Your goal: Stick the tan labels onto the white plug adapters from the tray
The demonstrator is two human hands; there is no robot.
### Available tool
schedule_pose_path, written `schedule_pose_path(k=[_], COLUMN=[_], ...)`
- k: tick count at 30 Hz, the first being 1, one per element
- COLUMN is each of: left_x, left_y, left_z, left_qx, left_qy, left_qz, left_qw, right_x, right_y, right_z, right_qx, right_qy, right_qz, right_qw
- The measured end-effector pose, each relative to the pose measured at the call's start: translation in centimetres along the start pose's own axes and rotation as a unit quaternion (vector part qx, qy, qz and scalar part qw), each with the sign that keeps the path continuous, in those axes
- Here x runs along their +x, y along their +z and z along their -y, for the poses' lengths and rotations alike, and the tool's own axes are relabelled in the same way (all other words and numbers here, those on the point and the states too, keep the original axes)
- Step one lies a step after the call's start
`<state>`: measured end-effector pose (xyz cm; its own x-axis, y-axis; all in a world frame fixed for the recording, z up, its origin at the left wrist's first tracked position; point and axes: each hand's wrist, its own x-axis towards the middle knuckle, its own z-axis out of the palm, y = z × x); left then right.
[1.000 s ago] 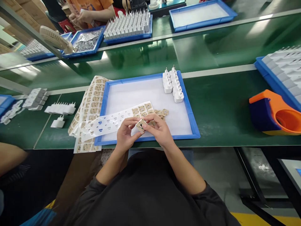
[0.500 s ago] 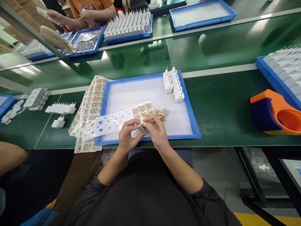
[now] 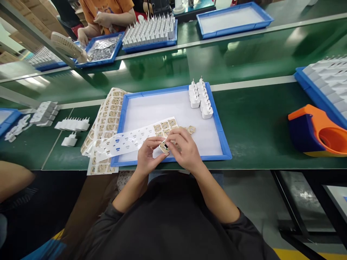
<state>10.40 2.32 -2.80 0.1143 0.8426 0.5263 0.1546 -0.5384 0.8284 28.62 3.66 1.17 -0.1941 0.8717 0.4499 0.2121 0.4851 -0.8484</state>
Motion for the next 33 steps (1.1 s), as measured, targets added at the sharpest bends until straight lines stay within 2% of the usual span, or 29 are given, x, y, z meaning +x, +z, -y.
schedule_pose_path(k=[3, 4, 6, 7, 9, 12, 15, 18, 20, 22, 24, 25, 29, 31, 33], left_x=[0.0, 0.1, 0.2, 0.3, 0.4, 0.5, 0.6, -0.3, -1.5, -2.9, -4.3, -4.9, -6.1, -6.0, -5.5], left_y=[0.0, 0.0, 0.1, 0.2, -0.1, -1.8, -6.1, -13.1, -18.4, -23.4, -27.6, -29.3, -34.1, -35.4, -36.4], left_z=[0.2, 0.3, 0.4, 0.4, 0.0, -0.9, -1.4, -0.9, 0.2, 1.6, 3.0, 3.5, 5.0, 5.6, 6.2], left_qx=[-0.043, -0.050, -0.038, -0.023, 0.005, 0.018, 0.085, 0.184, 0.239, 0.287, 0.341, 0.351, 0.366, 0.365, 0.361], left_qy=[-0.073, -0.087, -0.096, -0.095, -0.089, -0.086, -0.087, -0.103, -0.132, -0.165, -0.216, -0.227, -0.259, -0.280, -0.297], left_qz=[-0.024, -0.039, -0.067, -0.079, -0.096, -0.116, -0.175, -0.286, -0.378, -0.467, -0.515, -0.529, -0.559, -0.558, -0.544], left_qw=[0.996, 0.994, 0.992, 0.992, 0.991, 0.989, 0.977, 0.935, 0.885, 0.820, 0.756, 0.738, 0.697, 0.691, 0.697], right_x=[-0.6, -0.7, -0.7, -0.6, -0.2, 0.3, 0.5, 0.6, 0.7, 0.6, 0.6, 0.6, 0.6, 0.5, 0.5], right_y=[-0.4, -0.6, -0.9, -1.1, -1.4, -1.8, -1.9, -2.0, -2.0, -1.9, -1.9, -1.8, -1.9, -1.9, -1.9], right_z=[0.3, 0.1, -0.6, -1.1, -2.3, -4.0, -5.2, -5.6, -5.6, -5.4, -5.3, -5.3, -5.5, -5.7, -5.8], right_qx=[0.004, 0.031, 0.055, 0.032, -0.077, -0.239, -0.276, -0.271, -0.266, -0.264, -0.266, -0.267, -0.265, -0.267, -0.272], right_qy=[-0.070, -0.063, -0.010, 0.023, 0.064, 0.047, 0.025, 0.007, 0.000, 0.003, 0.008, 0.010, 0.006, 0.005, 0.007], right_qz=[0.032, 0.032, -0.007, -0.026, -0.038, -0.041, -0.073, -0.055, -0.043, -0.040, -0.042, -0.042, -0.037, -0.033, -0.030], right_qw=[0.997, 0.997, 0.998, 0.999, 0.994, 0.969, 0.958, 0.961, 0.963, 0.964, 0.963, 0.963, 0.964, 0.963, 0.962])
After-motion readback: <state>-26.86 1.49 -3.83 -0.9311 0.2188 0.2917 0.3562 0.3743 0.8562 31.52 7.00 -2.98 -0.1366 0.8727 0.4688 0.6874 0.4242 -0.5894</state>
